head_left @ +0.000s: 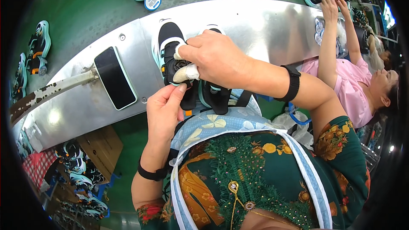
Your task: Inserting foam padding and inner lining into sneakers on a conveyor belt.
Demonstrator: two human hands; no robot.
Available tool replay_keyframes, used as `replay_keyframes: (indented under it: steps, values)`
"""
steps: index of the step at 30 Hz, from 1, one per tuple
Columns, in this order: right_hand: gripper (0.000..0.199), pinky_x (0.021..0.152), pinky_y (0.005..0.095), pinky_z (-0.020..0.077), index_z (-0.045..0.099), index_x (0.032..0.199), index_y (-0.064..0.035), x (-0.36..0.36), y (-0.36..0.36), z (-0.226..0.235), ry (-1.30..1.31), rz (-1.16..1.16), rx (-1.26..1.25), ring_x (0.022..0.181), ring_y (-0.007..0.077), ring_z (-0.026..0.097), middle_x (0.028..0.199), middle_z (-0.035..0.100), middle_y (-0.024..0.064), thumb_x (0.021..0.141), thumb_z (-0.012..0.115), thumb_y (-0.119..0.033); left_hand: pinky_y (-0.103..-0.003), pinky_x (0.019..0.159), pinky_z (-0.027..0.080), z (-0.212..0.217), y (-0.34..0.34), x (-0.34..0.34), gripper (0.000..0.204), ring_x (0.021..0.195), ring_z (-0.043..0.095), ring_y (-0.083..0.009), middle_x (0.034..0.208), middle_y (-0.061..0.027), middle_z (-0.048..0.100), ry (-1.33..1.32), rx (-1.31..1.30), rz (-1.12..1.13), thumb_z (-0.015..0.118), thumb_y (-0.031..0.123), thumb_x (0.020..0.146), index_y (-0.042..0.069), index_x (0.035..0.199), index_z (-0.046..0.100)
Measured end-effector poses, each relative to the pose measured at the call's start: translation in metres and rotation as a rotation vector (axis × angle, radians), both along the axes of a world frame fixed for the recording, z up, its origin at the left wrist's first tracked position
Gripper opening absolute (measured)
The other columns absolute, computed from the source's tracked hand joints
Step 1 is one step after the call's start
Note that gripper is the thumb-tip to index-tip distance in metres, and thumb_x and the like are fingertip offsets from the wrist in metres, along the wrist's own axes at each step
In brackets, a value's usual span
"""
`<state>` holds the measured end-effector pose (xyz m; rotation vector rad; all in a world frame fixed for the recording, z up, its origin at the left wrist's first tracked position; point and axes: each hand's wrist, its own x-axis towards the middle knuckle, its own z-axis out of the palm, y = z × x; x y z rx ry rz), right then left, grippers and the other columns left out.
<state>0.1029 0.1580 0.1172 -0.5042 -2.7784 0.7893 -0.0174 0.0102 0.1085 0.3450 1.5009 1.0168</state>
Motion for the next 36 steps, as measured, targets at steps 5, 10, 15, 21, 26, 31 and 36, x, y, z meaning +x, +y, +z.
replay_keyframes:
  steps: [5, 10, 15, 21, 26, 31, 36]
  values:
    - [0.027, 0.067, 0.0382, 0.0442, 0.061, 0.1, -0.0078, 0.004, 0.002, 0.006, 0.071, 0.111, -0.334, 0.075, 0.0318, 0.057, 0.075, 0.057, 0.0094, 0.076, 0.069, -0.016, -0.019, 0.034, 0.023, 0.0, -0.006, 0.001, 0.024, 0.034, 0.035, -0.0031, 0.046, 0.0032, 0.046, -0.007, -0.016, -0.002, 0.058, 0.023, 0.092, 0.001, 0.094, 0.067]
    - [0.039, 0.069, 0.038, 0.0456, 0.059, 0.116, -0.0109, 0.003, 0.012, 0.0, -0.014, 0.091, -0.253, 0.076, 0.0294, 0.056, 0.08, 0.056, 0.0115, 0.079, 0.07, -0.018, -0.018, 0.038, 0.027, 0.005, -0.004, -0.004, 0.022, 0.042, 0.042, -0.0031, 0.055, 0.0019, 0.052, 0.005, -0.045, -0.05, 0.058, 0.02, 0.092, 0.001, 0.098, 0.066]
    - [0.032, 0.067, 0.0306, 0.048, 0.063, 0.112, -0.0084, 0.056, 0.055, 0.02, -0.121, -0.253, -0.448, 0.075, 0.0169, 0.061, 0.085, 0.065, 0.0094, 0.086, 0.065, -0.026, -0.027, 0.062, 0.046, 0.028, -0.02, 0.009, 0.016, 0.072, 0.057, -0.0143, 0.082, -0.0071, 0.061, 0.6, 0.243, -0.052, 0.063, 0.009, 0.084, -0.001, 0.097, 0.065]
    - [0.033, 0.075, 0.0413, 0.0488, 0.065, 0.098, -0.0037, 0.087, 0.024, -0.009, -0.436, -0.09, -0.716, 0.085, 0.0345, 0.064, 0.09, 0.065, 0.0209, 0.086, 0.06, -0.034, -0.046, 0.088, 0.036, 0.022, 0.006, 0.025, 0.078, 0.1, 0.05, -0.0343, 0.113, -0.0217, 0.055, 1.138, 0.328, -0.731, 0.072, 0.017, 0.07, 0.003, 0.138, 0.037]
    - [0.03, 0.072, 0.0422, 0.0483, 0.062, 0.102, -0.0038, 0.071, 0.048, 0.006, -0.283, 0.022, -0.538, 0.082, 0.0389, 0.062, 0.09, 0.063, 0.0234, 0.085, 0.063, -0.028, -0.04, 0.084, 0.039, 0.014, 0.048, -0.022, 0.062, 0.098, 0.056, -0.0329, 0.102, -0.014, 0.065, 1.239, 0.5, -0.621, 0.061, 0.001, 0.065, 0.011, 0.125, 0.055]
    - [0.045, 0.067, 0.0453, 0.0474, 0.05, 0.121, -0.0141, 0.035, 0.147, 0.005, -0.043, -0.478, -0.057, 0.078, 0.0371, 0.061, 0.08, 0.063, 0.0183, 0.08, 0.066, -0.023, -0.032, 0.096, 0.04, 0.055, 0.089, -0.056, 0.047, 0.111, 0.058, -0.0255, 0.11, -0.0152, 0.064, 0.726, 0.59, -0.224, 0.06, -0.001, 0.074, 0.006, 0.121, 0.057]
    - [0.024, 0.073, 0.0469, 0.048, 0.059, 0.1, -0.01, -0.001, 0.195, -0.061, -0.24, -0.479, 0.17, 0.084, 0.0367, 0.061, 0.083, 0.065, 0.0156, 0.077, 0.062, -0.016, -0.029, 0.091, 0.044, -0.001, 0.192, -0.077, 0.049, 0.102, 0.062, -0.0216, 0.108, -0.0149, 0.065, 0.558, 0.747, -0.008, 0.058, 0.005, 0.081, 0.001, 0.129, 0.05]
